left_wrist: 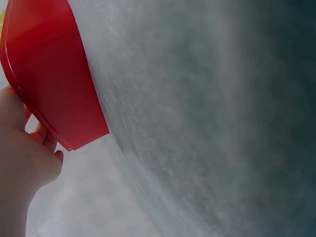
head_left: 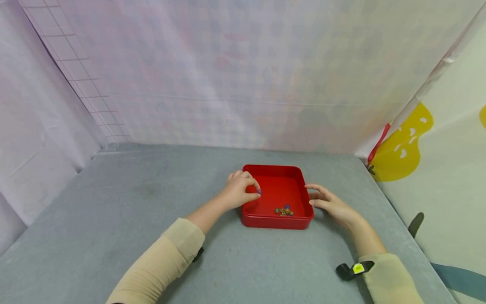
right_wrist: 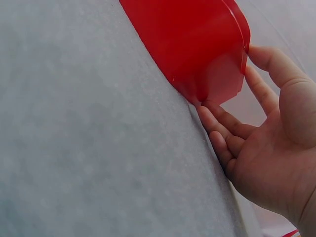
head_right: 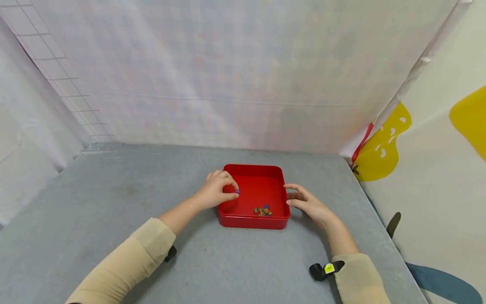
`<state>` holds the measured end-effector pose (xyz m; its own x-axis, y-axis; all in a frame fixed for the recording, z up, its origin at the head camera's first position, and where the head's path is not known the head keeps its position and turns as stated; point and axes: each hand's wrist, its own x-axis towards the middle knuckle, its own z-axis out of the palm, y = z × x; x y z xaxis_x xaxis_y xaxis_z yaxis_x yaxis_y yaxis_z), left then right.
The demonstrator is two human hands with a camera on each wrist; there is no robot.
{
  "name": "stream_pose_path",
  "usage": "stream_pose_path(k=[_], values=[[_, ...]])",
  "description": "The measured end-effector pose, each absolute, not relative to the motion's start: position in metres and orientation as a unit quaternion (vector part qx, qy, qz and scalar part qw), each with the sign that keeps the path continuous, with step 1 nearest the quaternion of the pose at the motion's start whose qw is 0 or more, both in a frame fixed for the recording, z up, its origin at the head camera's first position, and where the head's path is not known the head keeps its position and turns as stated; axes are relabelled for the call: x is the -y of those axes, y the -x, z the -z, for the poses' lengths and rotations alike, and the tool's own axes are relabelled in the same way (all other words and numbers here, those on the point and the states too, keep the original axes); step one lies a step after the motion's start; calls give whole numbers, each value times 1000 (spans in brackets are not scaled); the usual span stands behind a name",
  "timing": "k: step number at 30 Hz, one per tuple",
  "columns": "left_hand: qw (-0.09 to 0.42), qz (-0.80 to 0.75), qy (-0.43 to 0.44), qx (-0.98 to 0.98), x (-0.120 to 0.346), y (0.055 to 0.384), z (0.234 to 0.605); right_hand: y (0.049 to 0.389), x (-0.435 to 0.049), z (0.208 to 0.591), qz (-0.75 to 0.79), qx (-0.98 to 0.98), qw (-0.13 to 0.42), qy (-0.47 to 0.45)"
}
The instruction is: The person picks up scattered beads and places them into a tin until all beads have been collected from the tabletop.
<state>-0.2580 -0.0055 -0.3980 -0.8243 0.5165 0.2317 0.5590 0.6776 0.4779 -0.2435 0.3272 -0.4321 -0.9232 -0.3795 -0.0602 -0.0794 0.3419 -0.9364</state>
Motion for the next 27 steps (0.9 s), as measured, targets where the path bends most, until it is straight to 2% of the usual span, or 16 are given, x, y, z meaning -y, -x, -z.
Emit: stream_pose_path(k=[27], values=[[23, 260, 316, 912, 11, 256, 399, 236, -324, 431, 554, -811, 136, 132]])
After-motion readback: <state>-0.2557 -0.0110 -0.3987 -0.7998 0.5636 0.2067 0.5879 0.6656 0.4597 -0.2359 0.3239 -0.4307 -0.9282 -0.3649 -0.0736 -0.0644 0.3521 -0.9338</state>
